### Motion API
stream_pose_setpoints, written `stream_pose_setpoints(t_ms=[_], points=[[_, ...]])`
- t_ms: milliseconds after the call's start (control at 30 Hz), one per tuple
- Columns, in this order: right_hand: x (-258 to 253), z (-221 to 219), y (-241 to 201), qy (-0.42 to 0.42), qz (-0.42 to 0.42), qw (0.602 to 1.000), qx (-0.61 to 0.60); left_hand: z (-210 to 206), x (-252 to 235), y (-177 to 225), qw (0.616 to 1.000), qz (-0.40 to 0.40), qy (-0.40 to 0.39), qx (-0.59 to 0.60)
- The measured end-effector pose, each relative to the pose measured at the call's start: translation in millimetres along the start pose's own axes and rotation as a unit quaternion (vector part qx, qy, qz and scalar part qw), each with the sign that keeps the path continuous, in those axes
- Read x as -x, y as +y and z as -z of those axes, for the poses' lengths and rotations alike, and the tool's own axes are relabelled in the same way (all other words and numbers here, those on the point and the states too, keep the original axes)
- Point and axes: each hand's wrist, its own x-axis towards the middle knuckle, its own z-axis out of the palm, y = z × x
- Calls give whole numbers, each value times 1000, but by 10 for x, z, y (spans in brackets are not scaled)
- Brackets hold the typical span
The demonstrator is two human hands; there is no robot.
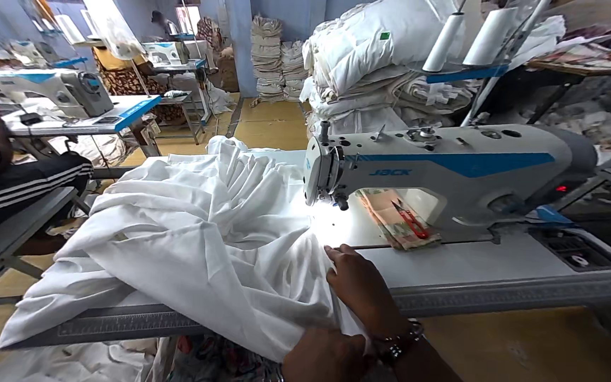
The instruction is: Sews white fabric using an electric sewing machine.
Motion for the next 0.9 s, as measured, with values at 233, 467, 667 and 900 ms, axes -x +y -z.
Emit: stream_pose_setpoints(t_ms=[233, 467, 667, 900], points=[[-100, -69, -12, -22, 14, 1000, 9, 60, -123, -28, 981, 180, -62, 43], [-438, 42, 34, -13, 21, 1000, 6, 247, 32, -129, 975, 192, -85, -76], [-484, 36, 62, 3, 20, 1000, 15, 454, 779, -310, 904, 213, -67, -365], [-333, 22, 28, 10, 12, 1000, -10, 277, 787, -140, 987, -55, -20, -150]])
